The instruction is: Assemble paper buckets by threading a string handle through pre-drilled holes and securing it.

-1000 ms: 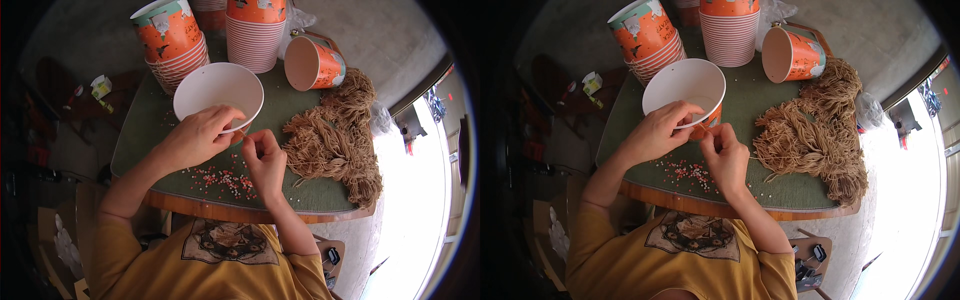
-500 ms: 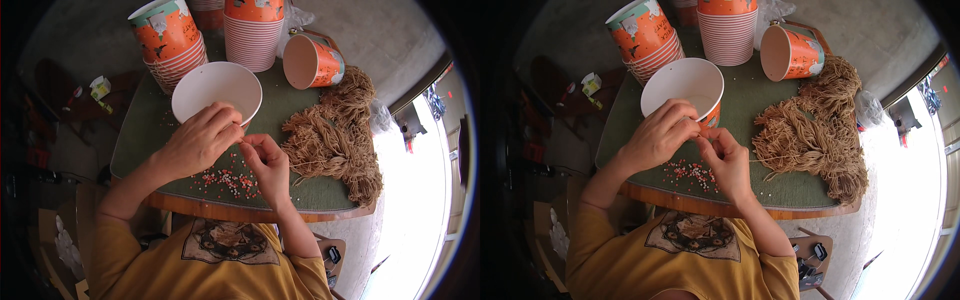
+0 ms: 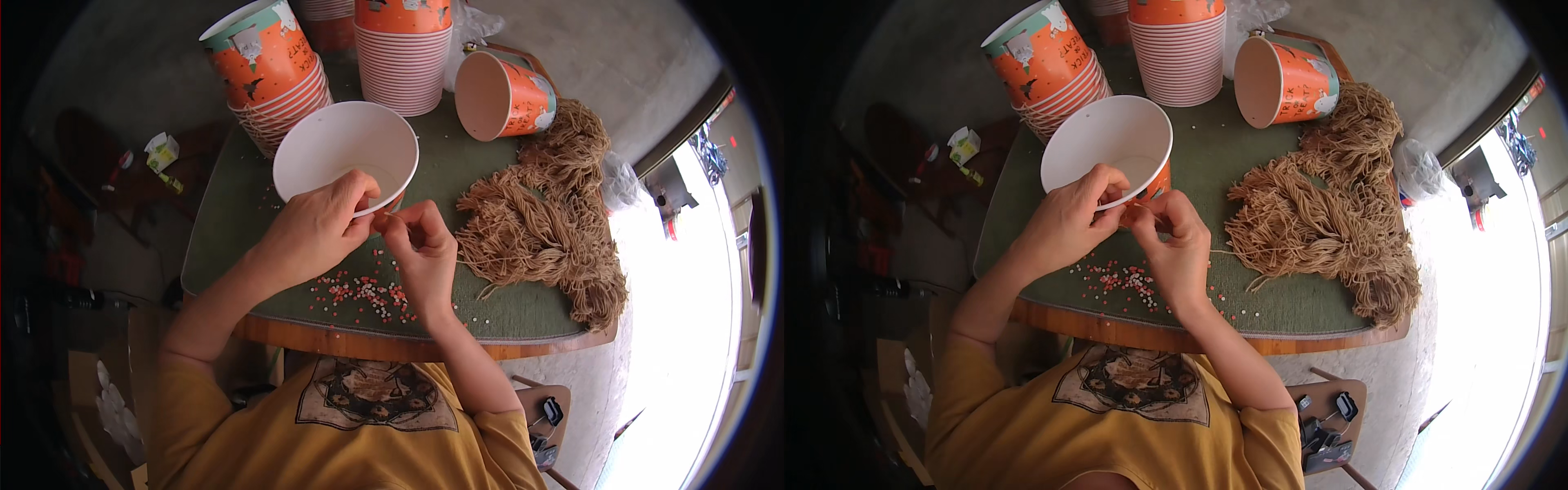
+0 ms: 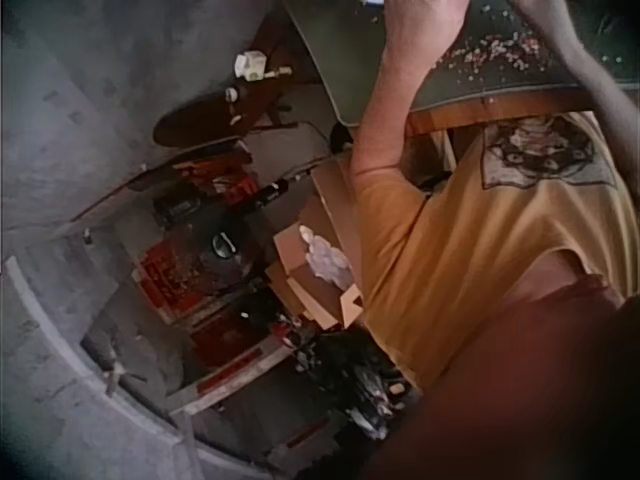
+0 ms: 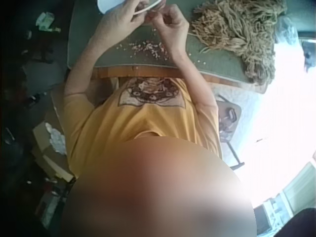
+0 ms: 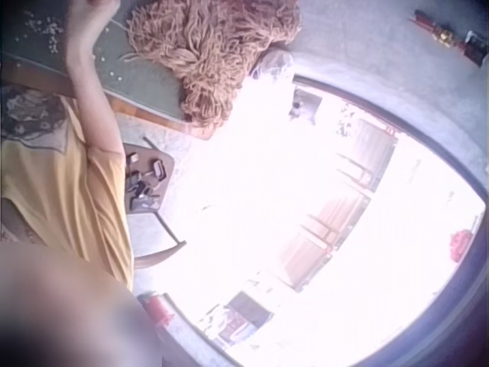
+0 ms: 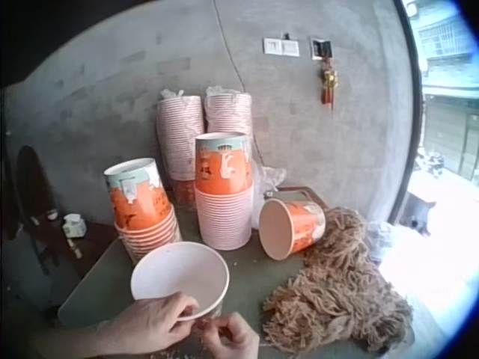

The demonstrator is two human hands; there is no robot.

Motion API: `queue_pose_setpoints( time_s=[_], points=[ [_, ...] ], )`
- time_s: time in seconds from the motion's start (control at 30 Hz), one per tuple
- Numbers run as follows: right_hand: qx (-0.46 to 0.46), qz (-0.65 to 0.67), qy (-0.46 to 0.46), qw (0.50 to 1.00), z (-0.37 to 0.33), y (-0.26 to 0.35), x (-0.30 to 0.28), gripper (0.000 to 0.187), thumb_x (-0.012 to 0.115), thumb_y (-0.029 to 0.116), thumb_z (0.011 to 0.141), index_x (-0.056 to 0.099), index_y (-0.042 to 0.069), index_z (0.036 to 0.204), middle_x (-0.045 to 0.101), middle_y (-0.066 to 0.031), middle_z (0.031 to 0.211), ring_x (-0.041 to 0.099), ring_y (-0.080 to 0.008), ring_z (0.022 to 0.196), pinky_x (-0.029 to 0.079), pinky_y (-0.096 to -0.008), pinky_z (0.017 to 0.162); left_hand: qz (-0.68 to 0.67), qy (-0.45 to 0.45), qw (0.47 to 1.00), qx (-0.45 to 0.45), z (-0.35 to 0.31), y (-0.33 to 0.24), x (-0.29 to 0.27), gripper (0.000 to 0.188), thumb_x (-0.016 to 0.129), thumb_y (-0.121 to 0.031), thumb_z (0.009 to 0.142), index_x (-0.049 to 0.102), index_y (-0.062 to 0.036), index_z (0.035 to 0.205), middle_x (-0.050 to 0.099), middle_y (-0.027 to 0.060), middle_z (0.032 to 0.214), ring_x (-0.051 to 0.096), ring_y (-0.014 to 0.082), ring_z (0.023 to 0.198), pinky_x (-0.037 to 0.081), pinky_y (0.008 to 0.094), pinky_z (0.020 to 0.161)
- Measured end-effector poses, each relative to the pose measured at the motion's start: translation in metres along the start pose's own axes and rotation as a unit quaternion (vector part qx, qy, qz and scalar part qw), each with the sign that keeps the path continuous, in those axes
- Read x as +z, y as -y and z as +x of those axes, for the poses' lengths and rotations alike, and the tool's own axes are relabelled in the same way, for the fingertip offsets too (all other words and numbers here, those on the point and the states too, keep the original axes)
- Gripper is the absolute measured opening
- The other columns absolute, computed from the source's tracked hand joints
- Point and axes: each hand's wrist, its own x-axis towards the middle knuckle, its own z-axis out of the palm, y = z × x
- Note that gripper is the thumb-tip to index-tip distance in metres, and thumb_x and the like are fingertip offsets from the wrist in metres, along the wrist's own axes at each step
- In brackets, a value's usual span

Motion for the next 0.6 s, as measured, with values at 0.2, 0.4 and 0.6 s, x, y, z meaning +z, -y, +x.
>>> queue_pose_setpoints(
  time_s=[0.2, 0.4, 0.6],
  points=[
    [-0.063, -0.113, -0.007, 0.992, 0.0025, -0.0027, -0.0012, 0.011, 0.060, 0.000, 0.090, 0.053, 0.002, 0.081, 0.058, 0.0031, 0.075, 0.052, -0.0014, 0.070, 0.045, -0.0181, 0.066, -0.025, 0.027, 0.998, -0.057, 0.0036, -0.0108, -0.0028, 0.030, 0.064, -0.001, 0.084, 0.053, -0.0044, 0.111, 0.064, 0.0119, 0.083, 0.066, 0.0270, 0.076, 0.052, 0.0366, 0.068],
    [-0.100, -0.154, -0.012, 0.983, 0.0039, 0.0005, -0.0010, 0.014, 0.065, -0.003, 0.083, 0.051, 0.000, 0.081, 0.057, -0.0070, 0.080, 0.059, -0.0127, 0.069, 0.052, -0.0279, 0.066, -0.025, 0.031, 0.998, -0.053, 0.0057, -0.0106, 0.0003, 0.033, 0.063, 0.000, 0.084, 0.054, -0.0049, 0.115, 0.063, 0.0114, 0.083, 0.065, 0.0248, 0.074, 0.052, 0.0353, 0.067],
    [-0.078, -0.154, -0.017, 0.985, 0.0044, 0.0006, -0.0008, 0.013, 0.064, -0.003, 0.083, 0.052, 0.000, 0.082, 0.057, -0.0072, 0.080, 0.059, -0.0131, 0.069, 0.052, -0.0280, 0.067, -0.067, 0.046, 0.994, -0.072, 0.0075, -0.0089, -0.0007, 0.031, 0.063, 0.000, 0.085, 0.054, -0.0039, 0.115, 0.065, 0.0109, 0.086, 0.066, 0.0215, 0.076, 0.053, 0.0335, 0.068]
  ],
)
